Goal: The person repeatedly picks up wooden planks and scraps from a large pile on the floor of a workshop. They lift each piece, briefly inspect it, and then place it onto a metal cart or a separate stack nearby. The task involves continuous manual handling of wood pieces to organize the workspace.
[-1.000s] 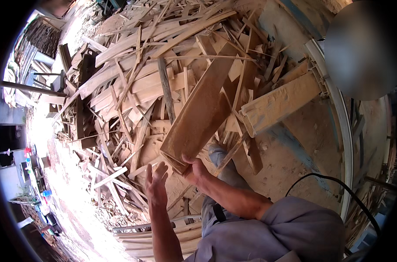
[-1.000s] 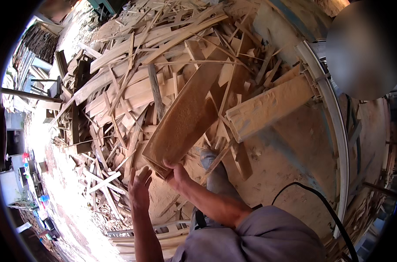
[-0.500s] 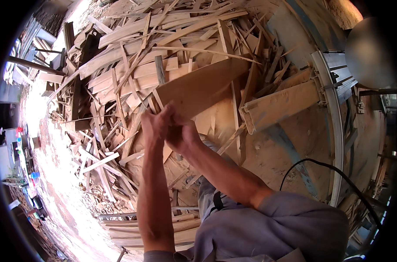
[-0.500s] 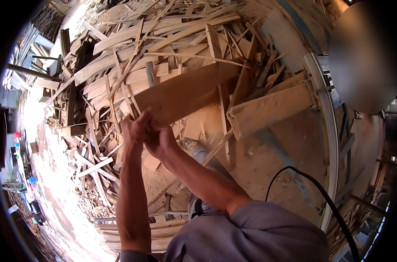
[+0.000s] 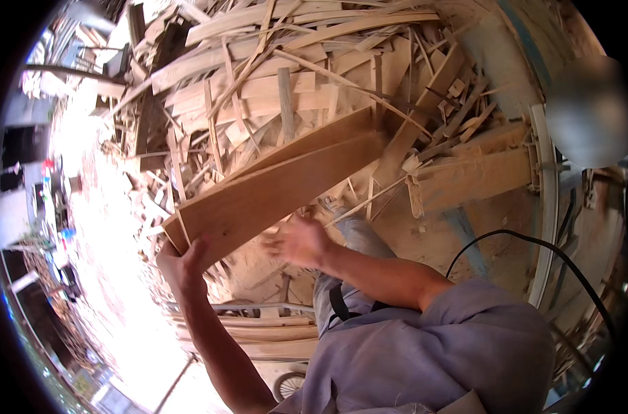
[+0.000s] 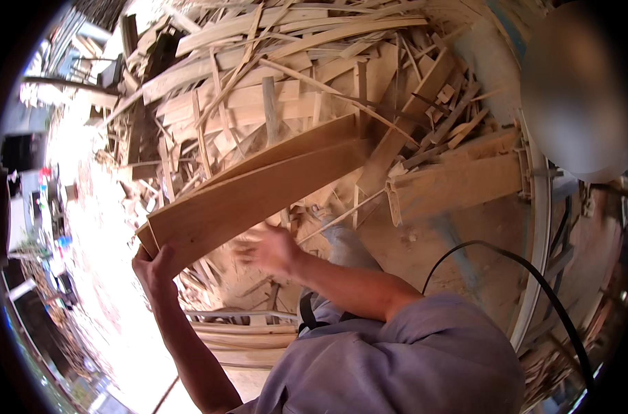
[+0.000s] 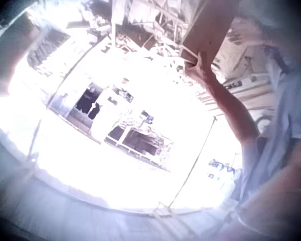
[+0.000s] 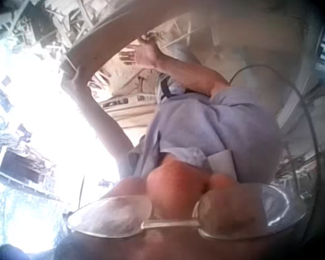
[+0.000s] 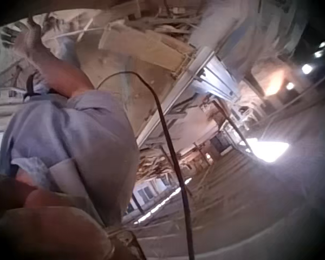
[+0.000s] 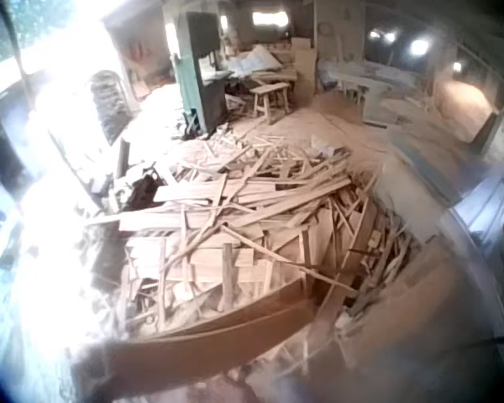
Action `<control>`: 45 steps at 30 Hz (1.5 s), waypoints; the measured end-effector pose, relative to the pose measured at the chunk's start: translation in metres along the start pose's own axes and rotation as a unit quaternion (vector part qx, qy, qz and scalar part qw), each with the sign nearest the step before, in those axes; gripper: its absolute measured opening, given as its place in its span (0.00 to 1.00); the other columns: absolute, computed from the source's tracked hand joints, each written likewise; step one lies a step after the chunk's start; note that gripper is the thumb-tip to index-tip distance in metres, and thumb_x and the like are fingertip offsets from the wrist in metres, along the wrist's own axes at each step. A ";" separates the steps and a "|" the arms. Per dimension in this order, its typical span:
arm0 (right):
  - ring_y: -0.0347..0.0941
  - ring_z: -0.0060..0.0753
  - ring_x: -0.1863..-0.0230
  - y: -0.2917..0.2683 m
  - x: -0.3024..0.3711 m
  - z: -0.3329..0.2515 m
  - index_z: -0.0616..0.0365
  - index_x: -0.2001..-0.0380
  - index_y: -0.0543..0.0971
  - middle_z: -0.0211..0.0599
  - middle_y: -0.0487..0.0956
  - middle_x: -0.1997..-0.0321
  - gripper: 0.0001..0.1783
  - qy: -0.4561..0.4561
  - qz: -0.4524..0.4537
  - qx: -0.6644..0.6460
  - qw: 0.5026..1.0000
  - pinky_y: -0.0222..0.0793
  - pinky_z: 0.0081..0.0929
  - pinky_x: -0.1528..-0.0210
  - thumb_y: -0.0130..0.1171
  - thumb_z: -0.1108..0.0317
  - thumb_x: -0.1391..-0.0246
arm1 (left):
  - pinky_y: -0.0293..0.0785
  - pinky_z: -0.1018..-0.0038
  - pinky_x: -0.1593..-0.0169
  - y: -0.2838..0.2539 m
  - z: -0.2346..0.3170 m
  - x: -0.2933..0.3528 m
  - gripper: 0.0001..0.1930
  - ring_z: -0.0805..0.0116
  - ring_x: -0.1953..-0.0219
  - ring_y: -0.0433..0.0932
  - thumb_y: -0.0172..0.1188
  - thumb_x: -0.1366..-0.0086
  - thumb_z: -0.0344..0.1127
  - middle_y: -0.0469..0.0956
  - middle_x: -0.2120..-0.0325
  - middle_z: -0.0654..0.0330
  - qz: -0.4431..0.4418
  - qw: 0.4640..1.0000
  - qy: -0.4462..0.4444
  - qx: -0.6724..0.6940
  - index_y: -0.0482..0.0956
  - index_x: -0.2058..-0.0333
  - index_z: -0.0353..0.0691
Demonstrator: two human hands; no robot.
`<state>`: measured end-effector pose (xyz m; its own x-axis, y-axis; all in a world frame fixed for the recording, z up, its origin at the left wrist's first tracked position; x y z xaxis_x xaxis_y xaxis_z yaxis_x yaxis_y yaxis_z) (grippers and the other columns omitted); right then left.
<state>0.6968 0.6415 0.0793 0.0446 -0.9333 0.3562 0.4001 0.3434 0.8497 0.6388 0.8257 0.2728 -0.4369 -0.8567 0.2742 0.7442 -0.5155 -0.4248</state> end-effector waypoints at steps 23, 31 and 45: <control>0.72 0.45 0.41 -0.177 0.010 0.245 0.54 0.42 0.72 0.40 0.77 0.42 0.24 0.156 0.316 0.427 0.833 0.61 0.53 0.34 0.56 0.56 0.38 | 0.78 0.73 0.62 -0.210 -0.271 0.519 0.23 0.73 0.68 0.80 0.75 0.50 0.39 0.83 0.69 0.58 0.411 0.865 -0.176 0.227 0.81 0.57 0.32; 0.77 0.41 0.54 -0.250 -0.026 0.432 0.63 0.45 0.71 0.42 0.80 0.53 0.26 0.294 0.245 0.711 0.589 0.75 0.42 0.49 0.63 0.72 0.48 | 0.75 0.68 0.47 -0.062 -0.390 0.667 0.28 0.65 0.52 0.79 0.67 0.43 0.31 0.78 0.52 0.54 0.652 0.442 -0.162 0.594 0.71 0.44 0.32; 0.75 0.30 0.70 -0.343 -0.133 0.659 0.67 0.52 0.75 0.38 0.78 0.71 0.28 0.240 -0.130 0.928 0.254 0.71 0.29 0.67 0.64 0.75 0.62 | 0.72 0.53 0.41 -0.075 -0.560 0.561 0.24 0.53 0.45 0.75 0.59 0.33 0.40 0.77 0.46 0.56 0.646 0.115 -0.020 0.754 0.71 0.41 0.38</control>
<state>-0.0492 0.7167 -0.0034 0.5225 -0.7015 0.4846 -0.6535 -0.6946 -0.3009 0.0546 0.3738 -0.0248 0.5115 -0.1833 0.8395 -0.5717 0.6567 0.4918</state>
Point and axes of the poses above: each hand's wrist, its own x-axis away from the middle knuckle, its own y-axis out of the palm, z = x × y, the point moved 5 cm from there along -x, towards the middle knuckle
